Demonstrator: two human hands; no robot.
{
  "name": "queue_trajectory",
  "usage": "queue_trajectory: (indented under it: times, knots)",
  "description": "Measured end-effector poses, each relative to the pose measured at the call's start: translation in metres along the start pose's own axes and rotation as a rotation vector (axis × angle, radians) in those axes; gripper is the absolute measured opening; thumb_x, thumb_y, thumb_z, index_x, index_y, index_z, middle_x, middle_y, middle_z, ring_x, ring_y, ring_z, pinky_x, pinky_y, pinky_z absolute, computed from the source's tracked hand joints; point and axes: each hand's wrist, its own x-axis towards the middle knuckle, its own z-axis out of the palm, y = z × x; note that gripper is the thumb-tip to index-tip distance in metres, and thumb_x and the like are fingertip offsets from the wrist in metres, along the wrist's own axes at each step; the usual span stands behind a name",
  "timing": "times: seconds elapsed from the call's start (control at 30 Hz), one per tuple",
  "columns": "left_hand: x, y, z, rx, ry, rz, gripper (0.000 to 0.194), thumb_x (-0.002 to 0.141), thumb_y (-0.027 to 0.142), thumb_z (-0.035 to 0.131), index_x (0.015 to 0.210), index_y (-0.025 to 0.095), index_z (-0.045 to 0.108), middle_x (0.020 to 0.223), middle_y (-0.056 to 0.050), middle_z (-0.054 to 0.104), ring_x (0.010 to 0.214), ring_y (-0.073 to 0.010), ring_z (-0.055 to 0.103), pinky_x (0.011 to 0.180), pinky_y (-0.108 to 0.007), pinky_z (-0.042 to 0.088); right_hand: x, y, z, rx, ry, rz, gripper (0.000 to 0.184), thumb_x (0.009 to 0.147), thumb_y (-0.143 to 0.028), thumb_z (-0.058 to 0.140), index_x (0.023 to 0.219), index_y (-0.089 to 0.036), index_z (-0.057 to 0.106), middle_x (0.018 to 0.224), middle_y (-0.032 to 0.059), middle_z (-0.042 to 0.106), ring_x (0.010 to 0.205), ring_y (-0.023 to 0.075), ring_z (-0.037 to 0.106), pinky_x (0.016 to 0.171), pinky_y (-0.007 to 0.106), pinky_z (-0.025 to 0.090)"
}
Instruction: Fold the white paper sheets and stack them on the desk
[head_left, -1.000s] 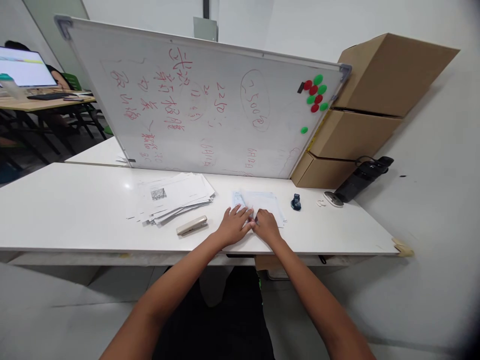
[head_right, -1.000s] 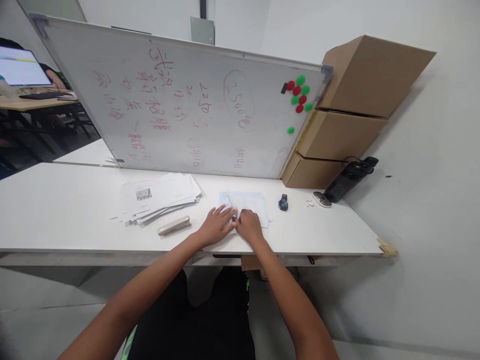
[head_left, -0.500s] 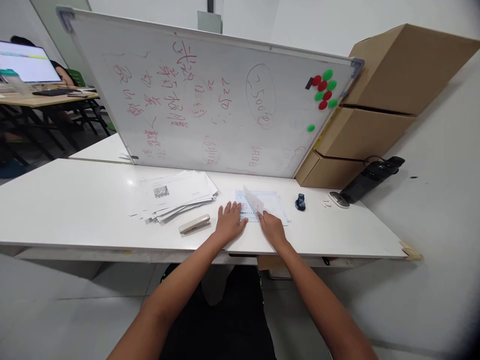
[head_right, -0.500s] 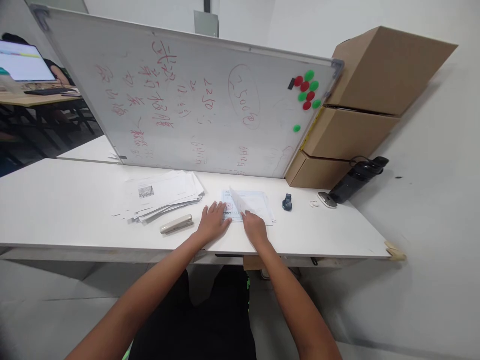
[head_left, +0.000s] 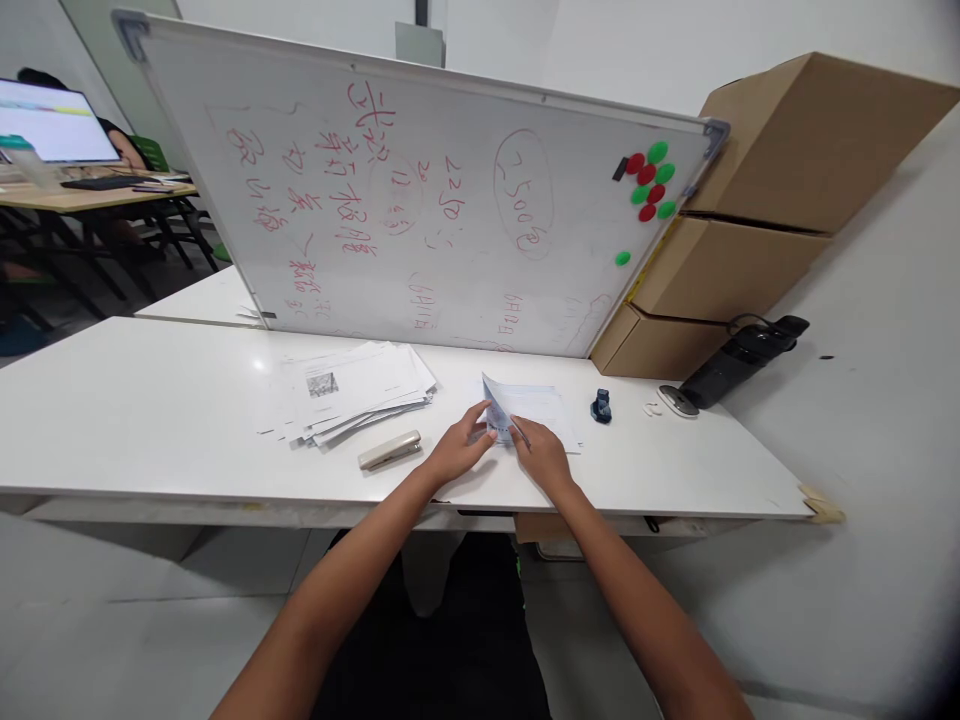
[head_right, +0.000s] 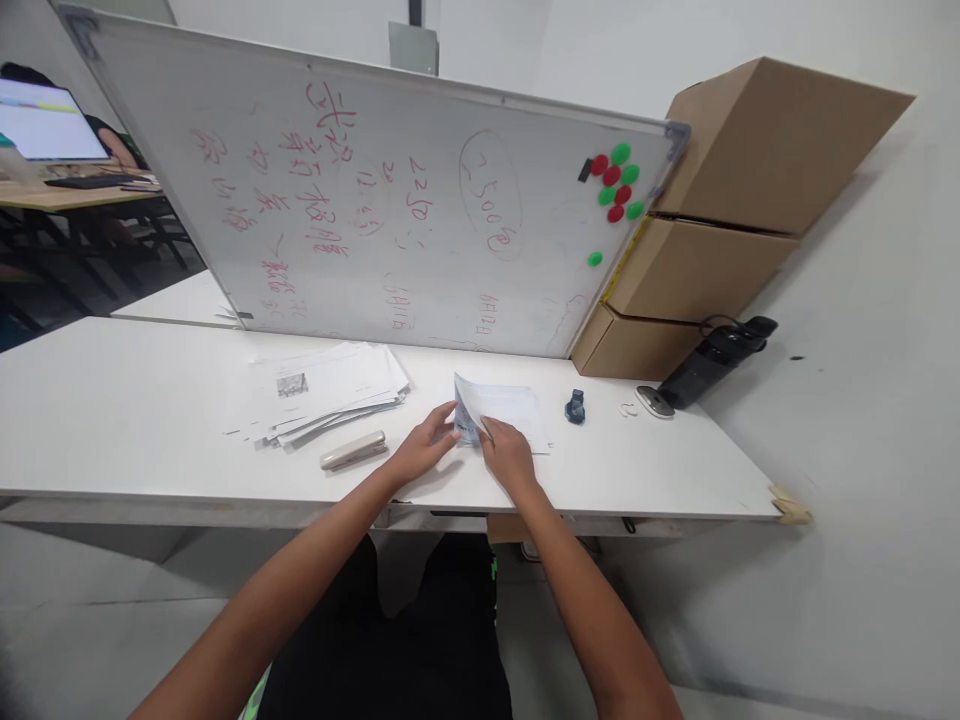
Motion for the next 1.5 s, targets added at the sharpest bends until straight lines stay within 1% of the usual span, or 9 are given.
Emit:
queue_trajectory:
  times: [0.2,0.3,0.4,0.5,0.6,0.67,0.77,1.07,1.5]
  knots:
    - [0.011,0.003,0.000,-0.552,-0.040,-0.117,0.064,0.094,0.052,0.041,0.149,0.033,0.014,0.159,-0.013,0.015,0.126,-0.0294,0.052,0.104,-0.051,0.039,0.002,-0.003,-0.006,0.016,-0.073,-0.048,0.048,0.095,-0.048,0.039,0.130,-0.020,0.055,0.125,0.0090,0.065,0.114,0.0238,0.061,0.094,0.036,0.046]
    - [0.010,0.004,-0.002,-0.626,-0.066,-0.132,0.064,0.095,0.054,0.040,0.149,0.033,0.014,0.157,-0.014,0.021,0.121,-0.0281,0.057,0.106,-0.052,0.036,0.003,-0.003,-0.006,0.004,-0.074,-0.022,0.045,0.099,-0.039,0.029,0.124,-0.017,0.059,0.114,0.0106,0.069,0.104,0.0230,0.064,0.089,0.034,0.046]
    - [0.007,0.003,-0.001,-0.404,-0.046,-0.124,0.057,0.097,0.048,0.038,0.148,0.029,0.021,0.151,-0.014,0.036,0.122,-0.0264,0.055,0.106,-0.050,0.038,0.002,0.000,-0.003,0.004,-0.065,-0.002,0.044,0.100,-0.032,0.025,0.122,-0.017,0.060,0.111,0.0096,0.070,0.101,0.0218,0.064,0.087,0.032,0.046]
    - [0.004,0.000,0.005,0.148,0.036,-0.073,0.047,0.095,0.041,0.041,0.139,0.024,0.040,0.145,-0.011,0.046,0.134,-0.0281,0.041,0.112,-0.051,0.027,0.000,0.002,-0.002,-0.006,-0.071,0.014,0.041,0.100,-0.031,0.028,0.121,-0.018,0.060,0.110,0.0087,0.071,0.098,0.0214,0.065,0.084,0.031,0.046]
    - [0.006,-0.004,0.013,0.651,0.117,-0.140,0.048,0.093,0.041,0.041,0.134,0.017,0.048,0.149,-0.014,0.040,0.143,-0.0334,0.021,0.116,-0.057,0.011,-0.002,0.002,-0.003,-0.019,-0.082,0.064,0.042,0.100,-0.032,0.026,0.120,-0.018,0.060,0.102,0.0088,0.072,0.091,0.0213,0.065,0.078,0.030,0.046]
    - [0.008,-0.008,0.018,0.803,0.157,-0.254,0.064,0.090,0.051,0.043,0.139,0.010,0.042,0.154,-0.020,0.027,0.145,-0.0372,0.010,0.115,-0.060,0.007,-0.002,0.001,-0.005,-0.040,-0.087,0.105,0.045,0.100,-0.034,0.022,0.119,-0.017,0.059,0.095,0.0094,0.072,0.086,0.0218,0.066,0.073,0.029,0.045]
    - [0.011,-0.011,0.022,0.867,0.142,-0.335,0.081,0.086,0.062,0.041,0.145,0.005,0.034,0.156,-0.022,0.018,0.146,-0.0389,0.003,0.114,-0.060,0.002,-0.002,-0.001,-0.006,-0.083,-0.099,0.147,0.049,0.101,-0.037,0.018,0.114,-0.015,0.059,0.087,0.0101,0.071,0.080,0.0225,0.065,0.067,0.029,0.042]
    - [0.011,-0.009,0.023,0.973,0.059,-0.320,0.068,0.092,0.053,0.030,0.146,0.010,0.036,0.157,-0.014,0.022,0.146,-0.0350,0.006,0.114,-0.060,0.002,-0.001,0.000,-0.005,-0.039,-0.097,0.200,0.058,0.100,-0.047,0.011,0.107,-0.014,0.059,0.081,0.0111,0.069,0.073,0.0238,0.063,0.062,0.029,0.037]
    - [0.010,-0.009,0.024,0.964,0.053,-0.322,0.067,0.092,0.056,0.033,0.146,0.017,0.037,0.156,-0.013,0.026,0.146,-0.0338,0.008,0.114,-0.059,0.002,0.003,0.017,-0.004,0.637,0.076,0.522,0.065,0.083,-0.072,0.040,0.097,-0.014,0.066,0.100,0.0126,0.071,0.100,0.0280,0.061,0.091,0.041,0.044]
